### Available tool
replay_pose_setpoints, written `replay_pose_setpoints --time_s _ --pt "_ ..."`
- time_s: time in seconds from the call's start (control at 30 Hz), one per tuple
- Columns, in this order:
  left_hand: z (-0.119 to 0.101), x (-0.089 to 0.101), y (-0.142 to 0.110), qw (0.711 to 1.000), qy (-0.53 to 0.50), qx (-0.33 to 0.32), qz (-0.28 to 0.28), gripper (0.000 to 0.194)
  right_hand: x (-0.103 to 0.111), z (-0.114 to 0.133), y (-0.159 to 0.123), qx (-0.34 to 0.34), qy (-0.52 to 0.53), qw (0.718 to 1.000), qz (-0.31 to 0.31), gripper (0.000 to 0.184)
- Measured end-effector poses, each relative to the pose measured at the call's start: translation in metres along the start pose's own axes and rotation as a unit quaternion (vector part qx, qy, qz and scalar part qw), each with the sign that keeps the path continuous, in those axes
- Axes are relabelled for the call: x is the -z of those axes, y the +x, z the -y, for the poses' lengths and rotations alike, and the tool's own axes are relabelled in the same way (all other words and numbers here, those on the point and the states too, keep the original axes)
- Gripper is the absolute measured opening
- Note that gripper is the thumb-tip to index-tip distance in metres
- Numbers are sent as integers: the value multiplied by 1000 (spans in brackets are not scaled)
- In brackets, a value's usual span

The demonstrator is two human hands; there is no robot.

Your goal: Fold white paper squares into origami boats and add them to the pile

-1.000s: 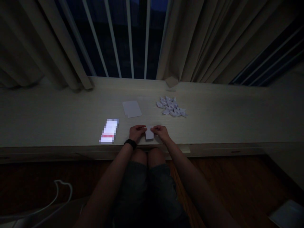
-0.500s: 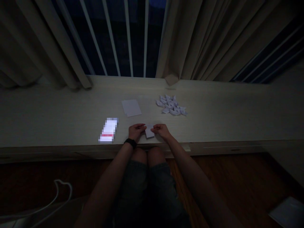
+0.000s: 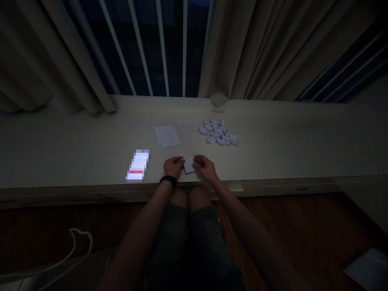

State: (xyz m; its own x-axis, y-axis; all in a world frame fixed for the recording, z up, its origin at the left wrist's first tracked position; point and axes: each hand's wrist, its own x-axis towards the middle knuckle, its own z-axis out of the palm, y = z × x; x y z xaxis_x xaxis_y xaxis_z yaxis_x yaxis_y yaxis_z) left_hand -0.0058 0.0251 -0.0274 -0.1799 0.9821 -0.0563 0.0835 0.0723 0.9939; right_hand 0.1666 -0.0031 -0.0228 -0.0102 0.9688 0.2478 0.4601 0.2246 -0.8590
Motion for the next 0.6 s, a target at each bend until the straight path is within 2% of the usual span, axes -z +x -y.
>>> replay_pose_setpoints --time_s 0.07,0.13,0.27,0.33,0.43,0.5,0.6 --pt "-1 -1 0 997 76 -10 -1 28 -1 -1 -3 56 -68 996 -17 36" --pt "-4 -1 -1 988 154 -30 -2 25 -3 -2 -4 96 -133 986 4 29" --pt "-14 0 -6 954 287 -90 0 25 -7 0 -4 114 -208 970 41 28" --pt "-20 1 -12 923 353 -153 9 28 -8 2 -5 118 -228 966 43 29" --pt "-23 6 -22 859 420 -284 72 28 -9 5 -8 120 -240 962 41 29" --pt "-21 10 -29 824 440 -333 128 27 -10 6 -9 117 -239 963 42 29" --pt "-16 13 -36 814 443 -344 152 29 -8 7 -7 101 -215 971 41 28"
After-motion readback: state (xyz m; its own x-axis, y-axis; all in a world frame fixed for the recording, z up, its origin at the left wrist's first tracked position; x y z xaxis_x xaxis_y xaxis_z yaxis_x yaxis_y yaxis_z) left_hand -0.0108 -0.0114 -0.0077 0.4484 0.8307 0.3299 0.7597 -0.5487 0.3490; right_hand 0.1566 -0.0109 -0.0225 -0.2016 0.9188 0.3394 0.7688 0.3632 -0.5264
